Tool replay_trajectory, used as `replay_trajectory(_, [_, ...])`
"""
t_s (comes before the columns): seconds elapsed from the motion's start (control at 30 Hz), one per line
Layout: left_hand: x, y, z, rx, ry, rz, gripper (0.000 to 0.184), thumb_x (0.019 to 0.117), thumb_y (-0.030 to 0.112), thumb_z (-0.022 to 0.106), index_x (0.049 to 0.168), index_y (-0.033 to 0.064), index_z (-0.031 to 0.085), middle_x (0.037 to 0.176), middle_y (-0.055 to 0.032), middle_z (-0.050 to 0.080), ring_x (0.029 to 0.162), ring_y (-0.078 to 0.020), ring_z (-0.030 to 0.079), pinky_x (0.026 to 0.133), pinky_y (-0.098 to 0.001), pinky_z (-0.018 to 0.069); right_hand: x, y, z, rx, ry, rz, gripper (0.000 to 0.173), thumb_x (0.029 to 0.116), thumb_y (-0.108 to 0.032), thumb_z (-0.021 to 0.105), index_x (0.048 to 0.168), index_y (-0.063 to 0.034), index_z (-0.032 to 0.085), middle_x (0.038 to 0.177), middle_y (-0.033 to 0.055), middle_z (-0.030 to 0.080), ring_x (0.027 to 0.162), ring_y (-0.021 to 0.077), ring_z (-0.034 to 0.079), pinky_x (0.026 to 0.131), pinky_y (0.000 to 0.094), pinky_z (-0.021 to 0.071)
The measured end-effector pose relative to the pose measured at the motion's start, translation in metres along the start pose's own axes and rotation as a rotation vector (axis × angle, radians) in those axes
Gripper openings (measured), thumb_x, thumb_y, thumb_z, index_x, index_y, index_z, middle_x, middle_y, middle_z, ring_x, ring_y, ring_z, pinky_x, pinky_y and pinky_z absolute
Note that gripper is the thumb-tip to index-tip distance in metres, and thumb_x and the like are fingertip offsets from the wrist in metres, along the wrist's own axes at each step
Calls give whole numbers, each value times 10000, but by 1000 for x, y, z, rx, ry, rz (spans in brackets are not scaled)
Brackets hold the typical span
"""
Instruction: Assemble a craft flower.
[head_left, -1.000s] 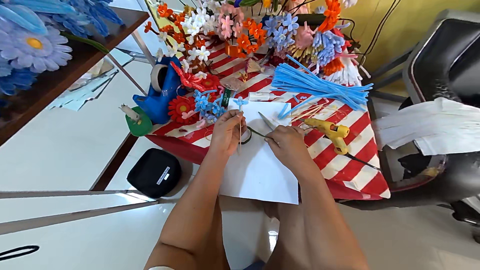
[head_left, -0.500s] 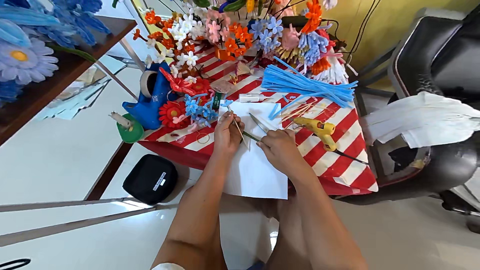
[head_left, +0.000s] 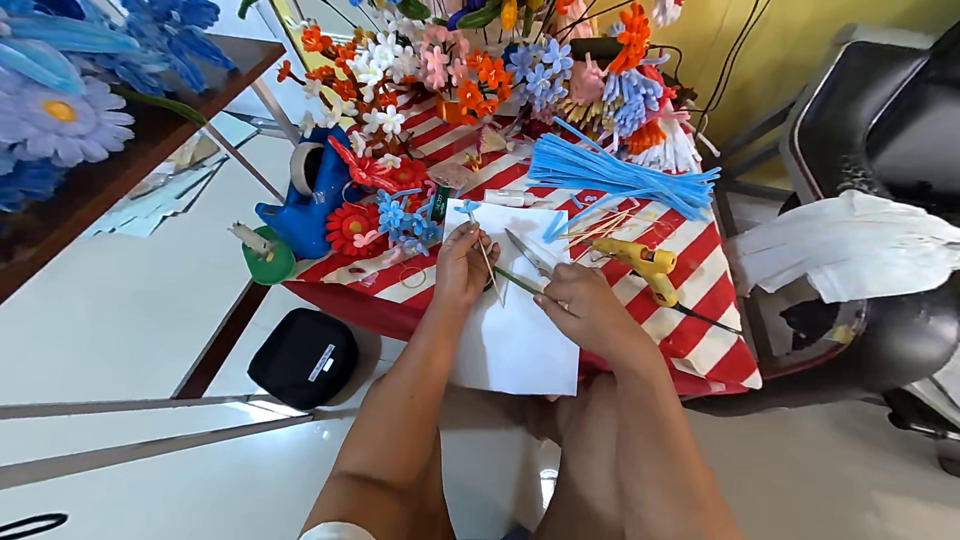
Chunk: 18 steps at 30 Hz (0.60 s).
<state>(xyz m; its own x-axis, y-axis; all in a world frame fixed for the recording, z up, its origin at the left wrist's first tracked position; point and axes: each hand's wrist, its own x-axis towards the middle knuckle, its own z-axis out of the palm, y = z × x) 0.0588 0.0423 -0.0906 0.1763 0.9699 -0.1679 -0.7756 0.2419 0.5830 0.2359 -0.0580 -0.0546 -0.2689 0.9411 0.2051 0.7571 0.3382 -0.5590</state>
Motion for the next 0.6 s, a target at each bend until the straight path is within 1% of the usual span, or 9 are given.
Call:
replay_trajectory(0.07, [-3,2,6,45,-59,-60,214,1074,75,396,995,115,591,772,3,607,675,-114,635,705,-295,590,6,5,11,184,142,-121,308,931,-157,576,686,8,663,995,147,686,956,203,622,844,369,493])
replay_trajectory(0.1, [-5,2,8,69,-98,-87,219,1072,77,396,996,116,597,772,5,613,674,-109,638,698,-286,591,9,5,16,303,195,-156,284,897,-107,576,645,10,634,1039,137,705,988,144,618,833,287,498])
replay_trajectory(0.17, [-8,-1,9,90,-178,-118,225,1065,80,395,997,116,606,765,0,622,651,-105,632,654,-265,574,17,4,24,524,286,-200,259,854,-48,563,598,-13,579,1035,92,721,1026,79,627,824,221,510])
replay_trajectory(0.23, [-8,-3,8,77,-221,-132,242,1065,76,391,988,118,616,759,0,627,644,-100,630,637,-251,567,23,1,29,726,346,-192,216,843,-22,563,639,-43,630,985,24,729,1001,55,648,826,224,535])
replay_trajectory(0.33, [-6,-3,6,14,-234,-143,259,1059,74,386,981,118,629,764,-2,634,651,-104,638,645,-259,574,31,-2,32,910,406,-106,219,853,-14,580,686,-110,685,905,-47,723,851,15,658,718,196,541])
replay_trajectory(0.37, [-6,-3,6,-2,-228,-148,254,1061,77,391,987,118,631,769,-4,635,655,-107,641,646,-260,575,34,-1,33,954,419,-93,217,858,-31,589,699,-127,700,879,-57,714,824,22,654,711,206,540])
replay_trajectory(0.47, [-7,0,6,-21,-216,-167,237,1068,91,392,997,117,617,772,-12,628,649,-106,642,621,-249,576,42,4,35,1037,453,-135,198,900,-133,646,715,-178,701,840,-67,679,797,53,645,734,248,557])
replay_trajectory(0.5, [-8,3,7,-19,-213,-173,242,1070,88,386,995,114,614,774,-10,626,645,-101,640,616,-238,573,44,6,35,1041,460,-160,205,923,-182,658,722,-190,697,842,-77,665,796,45,634,733,240,551])
replay_trajectory(0.6, [-13,14,7,69,-204,-182,239,1078,77,376,1000,100,601,784,-3,617,635,-77,627,587,-203,555,49,10,35,1050,421,-216,302,977,-385,594,727,-244,687,880,-110,651,824,25,610,736,221,525])
